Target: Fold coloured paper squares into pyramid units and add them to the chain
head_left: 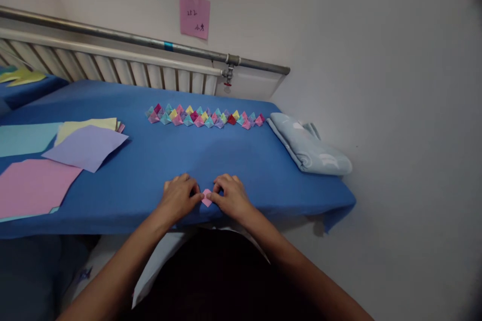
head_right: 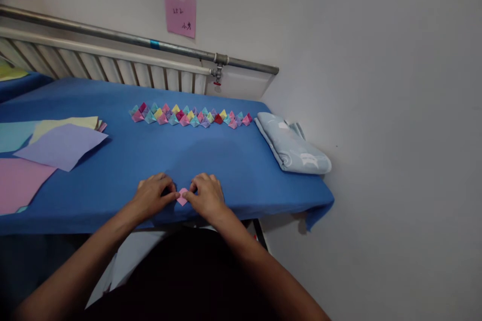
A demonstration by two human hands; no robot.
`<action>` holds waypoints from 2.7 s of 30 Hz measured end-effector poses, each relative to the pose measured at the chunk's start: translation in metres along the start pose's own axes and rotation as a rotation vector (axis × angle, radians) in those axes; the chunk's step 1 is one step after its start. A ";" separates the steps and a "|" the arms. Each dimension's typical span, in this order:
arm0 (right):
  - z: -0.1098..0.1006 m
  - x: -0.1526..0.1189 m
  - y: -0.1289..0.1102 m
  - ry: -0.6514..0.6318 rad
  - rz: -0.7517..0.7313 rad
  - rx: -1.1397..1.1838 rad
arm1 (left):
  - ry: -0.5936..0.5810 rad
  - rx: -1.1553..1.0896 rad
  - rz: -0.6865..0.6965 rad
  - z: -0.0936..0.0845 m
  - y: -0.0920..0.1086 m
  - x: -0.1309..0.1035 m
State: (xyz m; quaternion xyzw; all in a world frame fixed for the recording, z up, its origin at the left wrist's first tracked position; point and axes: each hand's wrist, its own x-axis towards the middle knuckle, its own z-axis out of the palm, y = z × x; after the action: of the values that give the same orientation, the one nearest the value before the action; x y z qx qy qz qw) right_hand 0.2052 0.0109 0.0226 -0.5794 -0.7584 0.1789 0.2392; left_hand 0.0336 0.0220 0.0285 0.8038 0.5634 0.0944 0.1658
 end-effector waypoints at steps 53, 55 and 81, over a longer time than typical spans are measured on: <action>-0.007 -0.011 0.020 0.192 0.040 0.460 | -0.545 -0.202 0.247 -0.039 0.006 0.048; -0.009 -0.013 0.016 0.195 0.078 0.527 | -0.487 -0.293 0.212 -0.039 -0.001 0.041; -0.003 -0.026 0.012 0.199 -0.528 -0.262 | 0.565 0.071 0.584 0.028 0.006 -0.014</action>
State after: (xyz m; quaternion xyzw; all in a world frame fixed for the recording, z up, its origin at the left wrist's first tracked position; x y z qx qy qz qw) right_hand 0.2219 -0.0115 0.0147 -0.4028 -0.8722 -0.0462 0.2737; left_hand 0.0436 0.0023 0.0054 0.8776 0.3378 0.3353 -0.0572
